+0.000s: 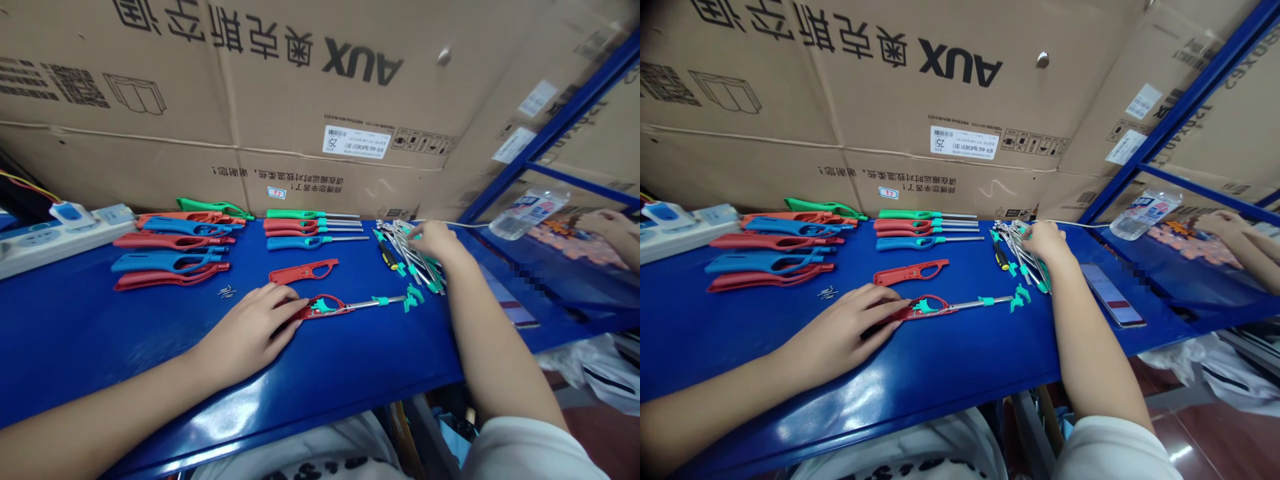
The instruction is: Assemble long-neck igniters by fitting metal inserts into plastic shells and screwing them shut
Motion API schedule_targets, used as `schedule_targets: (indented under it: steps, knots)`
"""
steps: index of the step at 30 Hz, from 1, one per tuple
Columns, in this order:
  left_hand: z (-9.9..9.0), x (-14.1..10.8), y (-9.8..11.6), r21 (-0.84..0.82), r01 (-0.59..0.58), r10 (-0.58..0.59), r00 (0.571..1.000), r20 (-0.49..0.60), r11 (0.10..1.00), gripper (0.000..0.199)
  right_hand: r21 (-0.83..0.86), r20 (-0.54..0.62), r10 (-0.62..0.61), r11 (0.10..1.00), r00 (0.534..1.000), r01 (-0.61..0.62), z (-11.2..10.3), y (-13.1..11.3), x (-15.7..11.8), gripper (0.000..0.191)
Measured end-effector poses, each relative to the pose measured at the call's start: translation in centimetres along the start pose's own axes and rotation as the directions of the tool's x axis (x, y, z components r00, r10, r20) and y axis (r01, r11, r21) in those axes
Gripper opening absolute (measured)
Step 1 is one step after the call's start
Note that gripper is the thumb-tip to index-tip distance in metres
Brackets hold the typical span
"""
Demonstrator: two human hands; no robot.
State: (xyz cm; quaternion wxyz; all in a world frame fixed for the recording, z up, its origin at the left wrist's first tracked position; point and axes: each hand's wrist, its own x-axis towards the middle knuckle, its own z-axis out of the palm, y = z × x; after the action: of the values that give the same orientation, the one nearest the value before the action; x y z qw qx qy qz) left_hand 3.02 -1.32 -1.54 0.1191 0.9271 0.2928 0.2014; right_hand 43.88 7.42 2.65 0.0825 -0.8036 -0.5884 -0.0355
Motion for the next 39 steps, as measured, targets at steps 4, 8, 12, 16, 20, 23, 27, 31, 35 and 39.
schedule_targets:
  steps: [4,8,12,16,20,23,27,31,35,39]
  knots:
    - [0.0,0.0,0.1,0.002,-0.002,0.002,1.0,-0.01,1.0,0.033,0.004,-0.002,-0.013,1.0,1.0,0.013,1.3,0.1,0.4,0.004]
    - [0.0,0.0,0.1,-0.003,-0.007,0.007,1.0,-0.016,1.0,0.033,0.018,-0.042,-0.001,1.0,0.999,0.002,2.2,0.4,0.8,0.011]
    - [0.0,0.0,0.0,0.003,-0.006,0.006,1.0,-0.017,1.0,0.033,0.045,-0.073,-0.016,0.999,0.997,0.02,2.0,0.5,0.8,0.022]
    - [0.0,-0.1,0.0,0.011,-0.003,0.003,1.0,-0.006,1.0,0.032,0.071,-0.092,-0.012,0.997,0.996,0.018,0.8,0.4,0.2,0.027]
    - [0.1,-0.2,-0.1,-0.016,0.006,-0.006,1.0,-0.008,1.0,0.031,0.091,-0.118,0.005,0.996,0.993,0.006,-0.5,-0.4,-0.6,0.024]
    - [0.2,-0.1,-0.1,-0.068,0.038,-0.041,0.998,-0.045,0.997,0.032,0.217,-0.223,-0.062,0.97,0.973,0.112,-1.3,-2.5,-1.6,0.016]
    - [0.4,0.0,0.2,-0.183,0.139,-0.165,0.977,-0.136,0.973,0.046,0.565,-0.199,-0.184,0.781,0.963,0.266,-1.5,-7.3,-4.5,0.023]
    - [0.6,0.0,0.3,-0.3,0.152,-0.221,0.952,-0.211,0.942,0.041,0.812,-0.091,-0.408,0.497,0.908,0.305,-0.2,-12.4,-9.0,0.027]
    - [0.7,0.2,0.0,-0.363,0.063,-0.177,0.941,-0.29,0.93,0.026,0.86,-0.212,-0.596,0.263,0.774,0.438,1.3,-15.1,-12.8,0.014]
    - [0.6,0.4,0.0,-0.399,0.009,-0.163,0.921,-0.353,0.917,0.02,0.76,-0.379,-0.652,0.186,0.657,0.622,1.4,-15.6,-14.2,0.01]
